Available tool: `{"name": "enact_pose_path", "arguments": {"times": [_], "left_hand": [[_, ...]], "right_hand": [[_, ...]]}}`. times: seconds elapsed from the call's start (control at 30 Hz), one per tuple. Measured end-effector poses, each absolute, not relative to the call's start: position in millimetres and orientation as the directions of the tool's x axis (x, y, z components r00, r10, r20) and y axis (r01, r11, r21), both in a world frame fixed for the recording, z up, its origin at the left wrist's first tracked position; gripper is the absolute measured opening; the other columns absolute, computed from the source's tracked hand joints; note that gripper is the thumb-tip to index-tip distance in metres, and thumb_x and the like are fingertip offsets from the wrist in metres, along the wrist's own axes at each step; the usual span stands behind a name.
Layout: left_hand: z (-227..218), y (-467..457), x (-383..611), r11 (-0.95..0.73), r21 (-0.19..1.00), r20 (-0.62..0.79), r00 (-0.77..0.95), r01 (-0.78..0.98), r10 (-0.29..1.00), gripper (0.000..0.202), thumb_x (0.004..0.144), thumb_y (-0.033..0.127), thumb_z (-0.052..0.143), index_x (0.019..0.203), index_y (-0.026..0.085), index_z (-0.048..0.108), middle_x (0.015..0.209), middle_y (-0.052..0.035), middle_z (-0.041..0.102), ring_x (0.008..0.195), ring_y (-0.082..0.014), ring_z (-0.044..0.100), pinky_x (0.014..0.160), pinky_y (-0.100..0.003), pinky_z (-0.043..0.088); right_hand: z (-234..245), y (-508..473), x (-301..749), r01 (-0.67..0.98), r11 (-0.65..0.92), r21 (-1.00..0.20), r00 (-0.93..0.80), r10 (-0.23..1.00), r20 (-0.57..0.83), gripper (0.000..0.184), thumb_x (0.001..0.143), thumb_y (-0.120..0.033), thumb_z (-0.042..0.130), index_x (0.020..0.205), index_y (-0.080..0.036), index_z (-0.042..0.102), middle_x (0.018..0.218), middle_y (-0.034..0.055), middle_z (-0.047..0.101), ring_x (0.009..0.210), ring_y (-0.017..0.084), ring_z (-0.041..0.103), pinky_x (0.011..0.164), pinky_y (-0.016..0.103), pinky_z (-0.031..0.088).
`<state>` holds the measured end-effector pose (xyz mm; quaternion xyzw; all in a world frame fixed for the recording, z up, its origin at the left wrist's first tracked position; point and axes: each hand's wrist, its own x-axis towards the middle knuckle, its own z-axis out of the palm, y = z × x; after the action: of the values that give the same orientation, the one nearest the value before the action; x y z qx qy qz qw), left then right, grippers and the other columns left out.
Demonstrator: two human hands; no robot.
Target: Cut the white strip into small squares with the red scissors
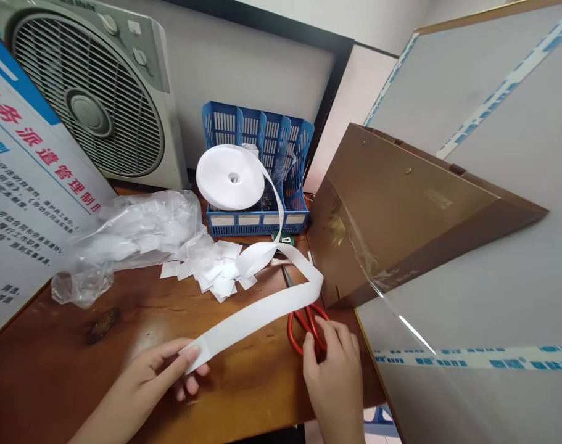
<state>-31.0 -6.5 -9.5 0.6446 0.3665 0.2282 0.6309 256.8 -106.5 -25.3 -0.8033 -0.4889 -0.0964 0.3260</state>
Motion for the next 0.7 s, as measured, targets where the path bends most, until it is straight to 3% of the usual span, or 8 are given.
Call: {"name": "enact_pose_path", "arguments": {"times": [0.1, 0.27, 0.43, 0.7], "left_hand": [[-10, -5, -34, 0.023, 0.978, -0.144, 0.588, 0.209, 0.796, 0.046, 0.102, 0.056, 0.050, 0.097, 0.017, 0.073, 0.093, -0.0066, 0.075, 0.077, -0.0174, 0.065, 0.069, -0.024, 0.051], [-12, -3, -38, -0.010, 0.973, -0.106, 0.482, 0.233, 0.869, 0.047, 0.100, 0.057, 0.052, 0.099, 0.017, 0.076, 0.077, -0.0036, 0.070, 0.072, -0.0177, 0.061, 0.069, -0.024, 0.048], [-9, -10, -35, -0.016, 0.980, -0.067, 0.404, 0.199, 0.912, 0.045, 0.098, 0.057, 0.056, 0.097, 0.018, 0.078, 0.068, -0.0021, 0.067, 0.069, -0.0186, 0.059, 0.069, -0.024, 0.047], [-10, -11, -39, -0.059, 0.977, -0.041, 0.457, 0.203, 0.888, 0.043, 0.101, 0.054, 0.054, 0.098, 0.018, 0.077, 0.072, -0.0028, 0.072, 0.069, -0.0182, 0.064, 0.069, -0.024, 0.048]], "right_hand": [[-16, -89, 265, 0.820, -0.407, -0.403, 0.533, 0.800, 0.277, 0.031, 0.091, -0.019, 0.055, 0.119, -0.014, 0.067, 0.113, 0.0108, 0.064, 0.107, 0.029, 0.060, 0.091, 0.039, 0.047], [1, -72, 264, 0.807, -0.485, -0.337, 0.550, 0.825, 0.129, 0.032, 0.085, -0.009, 0.054, 0.116, -0.012, 0.064, 0.104, 0.0102, 0.063, 0.093, 0.027, 0.064, 0.074, 0.034, 0.044], [8, -66, 266, 0.830, -0.498, -0.251, 0.534, 0.840, 0.098, 0.029, 0.080, -0.005, 0.055, 0.108, -0.010, 0.062, 0.104, 0.0132, 0.065, 0.093, 0.028, 0.065, 0.073, 0.032, 0.041], [-2, -102, 269, 0.846, -0.494, -0.200, 0.523, 0.842, 0.133, 0.023, 0.088, -0.011, 0.045, 0.104, -0.017, 0.059, 0.105, 0.0137, 0.064, 0.090, 0.030, 0.067, 0.069, 0.034, 0.042]]}}
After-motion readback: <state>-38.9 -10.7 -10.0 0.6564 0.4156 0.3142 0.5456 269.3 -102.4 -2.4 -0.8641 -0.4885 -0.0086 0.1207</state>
